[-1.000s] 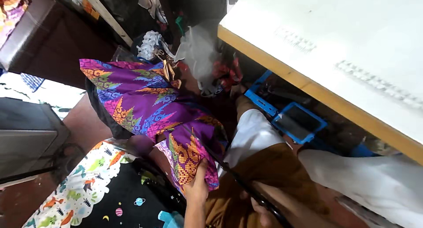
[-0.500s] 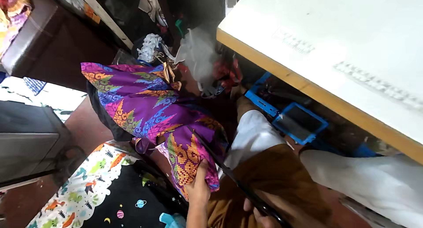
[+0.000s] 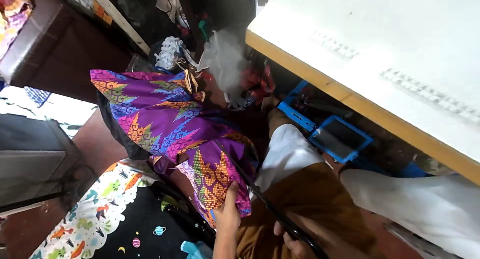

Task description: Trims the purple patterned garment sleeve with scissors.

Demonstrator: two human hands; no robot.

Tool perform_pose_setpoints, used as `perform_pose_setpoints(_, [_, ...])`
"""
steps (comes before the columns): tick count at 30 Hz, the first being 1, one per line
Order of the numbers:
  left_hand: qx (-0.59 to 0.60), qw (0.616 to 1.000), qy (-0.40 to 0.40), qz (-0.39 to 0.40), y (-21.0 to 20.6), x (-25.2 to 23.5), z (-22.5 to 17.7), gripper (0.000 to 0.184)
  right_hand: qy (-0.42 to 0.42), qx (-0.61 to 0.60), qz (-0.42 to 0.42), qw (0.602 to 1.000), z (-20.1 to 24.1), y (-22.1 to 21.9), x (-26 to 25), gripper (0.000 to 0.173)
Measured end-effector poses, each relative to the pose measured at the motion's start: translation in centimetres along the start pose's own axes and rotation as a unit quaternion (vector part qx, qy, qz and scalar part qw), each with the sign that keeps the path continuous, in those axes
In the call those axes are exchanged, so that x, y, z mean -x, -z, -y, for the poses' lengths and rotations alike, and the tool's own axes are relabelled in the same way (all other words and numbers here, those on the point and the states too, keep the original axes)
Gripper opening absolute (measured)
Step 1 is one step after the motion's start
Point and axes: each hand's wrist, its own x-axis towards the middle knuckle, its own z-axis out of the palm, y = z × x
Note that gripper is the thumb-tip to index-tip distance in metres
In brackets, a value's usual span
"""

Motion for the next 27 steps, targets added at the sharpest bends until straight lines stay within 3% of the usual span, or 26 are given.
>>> perform_pose_setpoints(6, [0.015,1.0,-0.002,-0.02,-0.1,-0.2,-0.7,0.018,0.007,-0.016,0.015,1.0,-0.4,0.1,0.5,0.063])
perform_pose_setpoints(14, [0.011,1.0,0.0,-0.006,0.3,0.2,-0.3,0.016,-0.01,0.03,0.006,0.999,0.6,-0.2,0.5,0.075])
perform_pose_setpoints(27, [0.006,1.0,0.005,-0.014,0.2,0.2,-0.4,0.017,0.028,-0.009,0.002,1.0,0.0,-0.9,0.1,0.059])
